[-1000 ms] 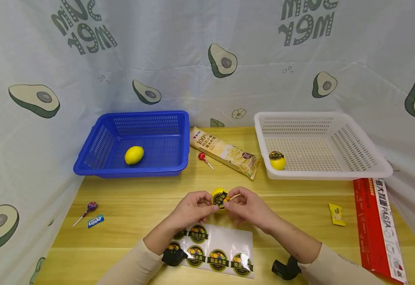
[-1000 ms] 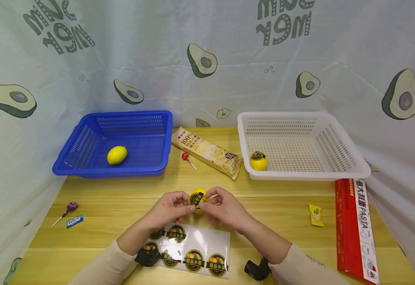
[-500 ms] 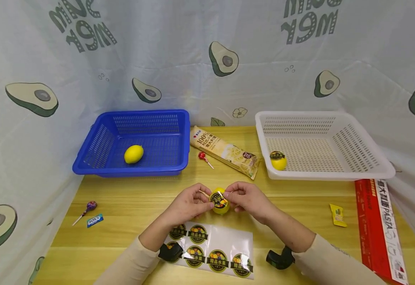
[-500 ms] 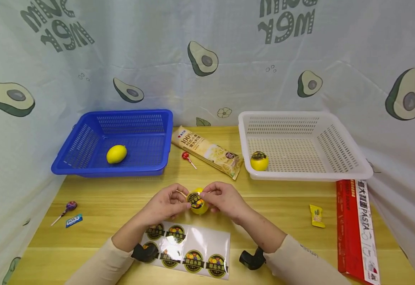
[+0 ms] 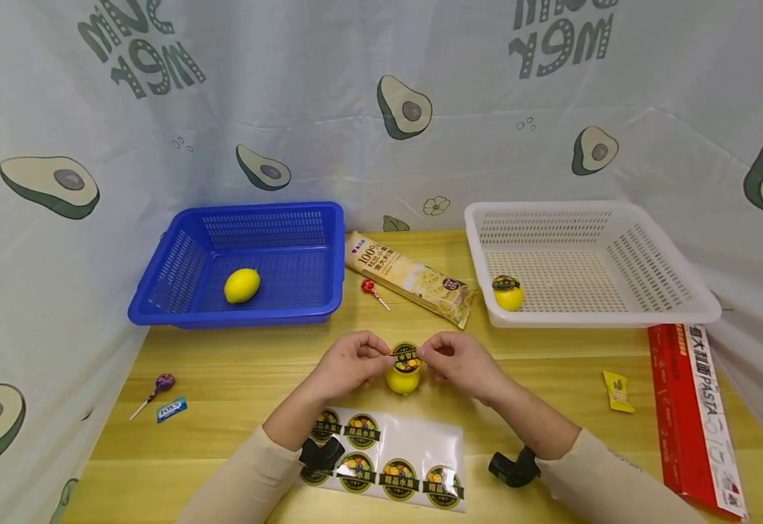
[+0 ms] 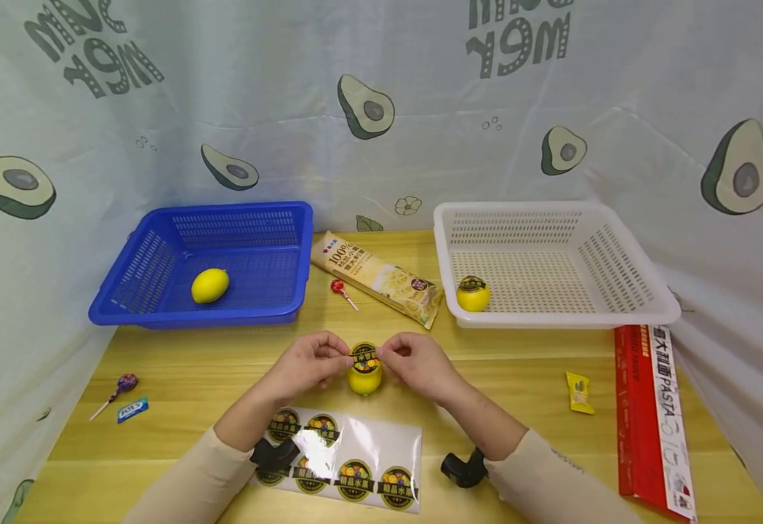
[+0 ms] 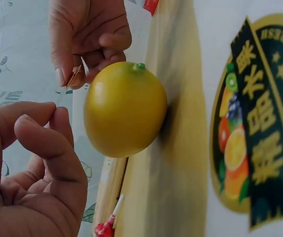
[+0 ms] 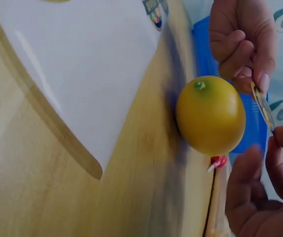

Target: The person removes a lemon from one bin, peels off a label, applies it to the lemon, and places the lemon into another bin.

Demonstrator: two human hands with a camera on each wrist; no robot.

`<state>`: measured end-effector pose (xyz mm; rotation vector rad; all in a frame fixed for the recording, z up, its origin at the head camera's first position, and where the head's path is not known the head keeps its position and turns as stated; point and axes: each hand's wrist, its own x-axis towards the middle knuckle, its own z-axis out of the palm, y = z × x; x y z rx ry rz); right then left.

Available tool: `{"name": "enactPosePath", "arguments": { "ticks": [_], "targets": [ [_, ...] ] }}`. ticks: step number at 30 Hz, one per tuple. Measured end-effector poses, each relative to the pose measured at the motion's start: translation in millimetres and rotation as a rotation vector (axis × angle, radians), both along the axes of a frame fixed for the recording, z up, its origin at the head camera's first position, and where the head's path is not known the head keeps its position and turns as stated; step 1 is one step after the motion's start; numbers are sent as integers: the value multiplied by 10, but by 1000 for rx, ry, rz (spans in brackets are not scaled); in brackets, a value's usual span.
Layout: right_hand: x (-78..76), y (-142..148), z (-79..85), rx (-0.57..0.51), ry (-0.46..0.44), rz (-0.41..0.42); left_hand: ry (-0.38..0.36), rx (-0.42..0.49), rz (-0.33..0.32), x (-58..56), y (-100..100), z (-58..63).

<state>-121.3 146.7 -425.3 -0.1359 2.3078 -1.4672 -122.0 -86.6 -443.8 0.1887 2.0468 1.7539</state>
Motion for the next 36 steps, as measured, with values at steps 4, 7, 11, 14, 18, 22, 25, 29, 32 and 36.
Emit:
{"name": "enactPosePath", "arguments": {
  "ticks": [4,7,11,14,18,22,25,29,32,36],
  "targets": [
    [7,-24,8,145,72,-2,-48,39,26,-27,23,-58],
    [4,-42,0,146,28,4,-84,63,47,-36,28,-83],
    [0,-60,-24,77,-66,1,-112,81,64,-45,24,-106],
    [-5,-66,-40,25,-108,-5,-117,81,65,-50,21,-109],
    [-8,-65,-57,-4,-129,-1,-130,75,71,-52,24,-116],
    [-8,-66,-70,-21,-149,0,-147,71,79,-61,33,-142],
    [-14,-69,-79,-35,-166,0,-164,73,81,-67,33,-161],
    [-21,-72,-91,-50,-179,8,-166,56,85,-64,24,-168],
    [-24,-75,-102,-63,-181,14,-157,40,86,-55,17,-158],
    [-26,-75,-85,-61,-168,3,-153,51,93,-46,15,-110]
  ]
}}
